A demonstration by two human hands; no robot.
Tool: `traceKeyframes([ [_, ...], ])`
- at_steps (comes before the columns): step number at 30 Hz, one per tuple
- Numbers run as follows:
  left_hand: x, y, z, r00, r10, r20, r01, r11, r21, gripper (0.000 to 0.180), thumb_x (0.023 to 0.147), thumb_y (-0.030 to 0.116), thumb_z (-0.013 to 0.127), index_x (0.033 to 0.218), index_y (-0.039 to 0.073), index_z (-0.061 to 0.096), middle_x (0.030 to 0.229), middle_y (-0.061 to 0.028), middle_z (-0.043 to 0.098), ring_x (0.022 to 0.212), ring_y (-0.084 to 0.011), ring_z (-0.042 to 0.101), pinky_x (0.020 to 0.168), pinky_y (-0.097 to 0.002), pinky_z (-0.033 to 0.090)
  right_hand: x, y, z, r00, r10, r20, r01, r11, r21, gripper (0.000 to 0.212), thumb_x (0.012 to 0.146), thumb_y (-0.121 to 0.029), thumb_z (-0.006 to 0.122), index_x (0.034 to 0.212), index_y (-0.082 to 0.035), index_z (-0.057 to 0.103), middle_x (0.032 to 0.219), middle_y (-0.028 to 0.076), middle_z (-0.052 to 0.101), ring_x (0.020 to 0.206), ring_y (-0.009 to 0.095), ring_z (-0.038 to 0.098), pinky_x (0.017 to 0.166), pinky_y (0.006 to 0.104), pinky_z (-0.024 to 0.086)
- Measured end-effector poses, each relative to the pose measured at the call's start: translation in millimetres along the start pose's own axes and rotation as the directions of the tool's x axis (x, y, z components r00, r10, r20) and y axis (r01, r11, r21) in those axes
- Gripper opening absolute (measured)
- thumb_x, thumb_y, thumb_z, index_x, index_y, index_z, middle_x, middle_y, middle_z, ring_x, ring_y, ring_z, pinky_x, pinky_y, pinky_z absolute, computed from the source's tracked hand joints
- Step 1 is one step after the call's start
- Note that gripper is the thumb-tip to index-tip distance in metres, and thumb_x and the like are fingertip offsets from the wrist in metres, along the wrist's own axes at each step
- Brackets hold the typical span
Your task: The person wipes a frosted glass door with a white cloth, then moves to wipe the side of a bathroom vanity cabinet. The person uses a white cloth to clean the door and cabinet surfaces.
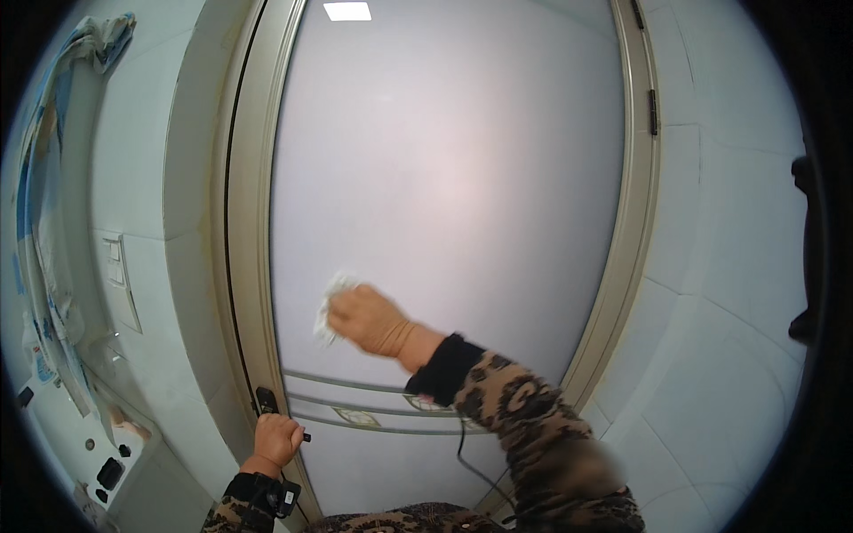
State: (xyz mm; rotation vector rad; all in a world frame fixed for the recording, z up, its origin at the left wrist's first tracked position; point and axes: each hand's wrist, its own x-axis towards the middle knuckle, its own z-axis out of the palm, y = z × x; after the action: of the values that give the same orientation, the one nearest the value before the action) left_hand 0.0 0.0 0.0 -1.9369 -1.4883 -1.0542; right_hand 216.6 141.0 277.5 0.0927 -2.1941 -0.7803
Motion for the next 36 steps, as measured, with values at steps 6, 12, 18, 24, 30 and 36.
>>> traceKeyframes([
  [6, -1, 10, -1, 1.0, -0.008, -0.029, 0.008, 1.0, 0.001, 0.015, 0.079, 0.021, 0.068, 0.068, 0.012, 0.061, 0.071, -0.0043, 0.058, 0.076, -0.0265, 0.057, 0.079, -0.0411, 0.04, 20, 143, -192, 0.951, -0.068, -0.301, -0.148, 0.755, -0.639, 0.014, 0.081, -0.003, 0.057, 0.092, -0.009, 0.063, 0.09, 0.009, 0.065, 0.081, 0.029, 0.06, 0.073, 0.0395, 0.044],
  [12, 0, 7, 4, 0.997, 0.001, -0.075, 0.0, 1.0, 0.008, 0.014, 0.077, 0.019, 0.068, 0.067, 0.012, 0.06, 0.07, -0.0045, 0.057, 0.074, -0.0271, 0.057, 0.078, -0.0416, 0.04, 7, 194, -300, 0.69, 0.164, -0.705, -0.717, 0.289, -0.634, 0.016, 0.081, -0.007, 0.06, 0.097, -0.007, 0.062, 0.093, 0.012, 0.061, 0.09, 0.032, 0.06, 0.074, 0.047, 0.05],
  [18, -1, 7, 6, 0.998, -0.003, -0.069, 0.003, 1.0, -0.002, 0.013, 0.076, 0.016, 0.066, 0.067, 0.011, 0.059, 0.07, -0.0061, 0.056, 0.074, -0.0285, 0.056, 0.078, -0.0427, 0.039, -20, 119, -178, 0.848, 0.138, -0.513, -0.478, 0.619, -0.623, 0.024, 0.075, 0.003, 0.056, 0.096, -0.004, 0.064, 0.096, 0.013, 0.065, 0.092, 0.032, 0.061, 0.08, 0.0449, 0.046],
  [24, -1, 9, 3, 0.998, 0.005, -0.064, -0.004, 1.0, 0.008, 0.014, 0.078, 0.017, 0.065, 0.068, 0.01, 0.059, 0.072, -0.0064, 0.056, 0.076, -0.0283, 0.055, 0.08, -0.0424, 0.039, -66, -47, -56, 0.975, 0.169, -0.144, -0.202, 0.944, -0.262, 0.017, 0.077, -0.01, 0.057, 0.094, -0.007, 0.061, 0.098, 0.008, 0.059, 0.084, 0.023, 0.057, 0.077, 0.0357, 0.044],
  [30, -1, 10, 0, 0.999, -0.04, 0.011, 0.041, 0.999, -0.018, 0.014, 0.08, 0.019, 0.064, 0.07, 0.009, 0.061, 0.072, -0.0065, 0.058, 0.077, -0.0282, 0.057, 0.081, -0.0425, 0.04, -72, -13, -85, 0.999, -0.033, 0.037, 0.039, 0.984, -0.175, 0.011, 0.08, -0.009, 0.058, 0.091, -0.007, 0.062, 0.094, 0.007, 0.062, 0.084, 0.023, 0.06, 0.077, 0.0365, 0.046],
  [36, -1, 10, 3, 0.999, -0.036, -0.027, 0.036, 0.999, -0.014, 0.014, 0.079, 0.02, 0.064, 0.07, 0.011, 0.061, 0.072, -0.006, 0.058, 0.077, -0.0284, 0.057, 0.081, -0.0429, 0.04, -21, 138, -242, 0.944, -0.033, -0.329, -0.221, 0.676, -0.703, 0.015, 0.08, -0.003, 0.059, 0.094, -0.007, 0.063, 0.091, 0.01, 0.066, 0.086, 0.03, 0.063, 0.076, 0.0422, 0.048],
])
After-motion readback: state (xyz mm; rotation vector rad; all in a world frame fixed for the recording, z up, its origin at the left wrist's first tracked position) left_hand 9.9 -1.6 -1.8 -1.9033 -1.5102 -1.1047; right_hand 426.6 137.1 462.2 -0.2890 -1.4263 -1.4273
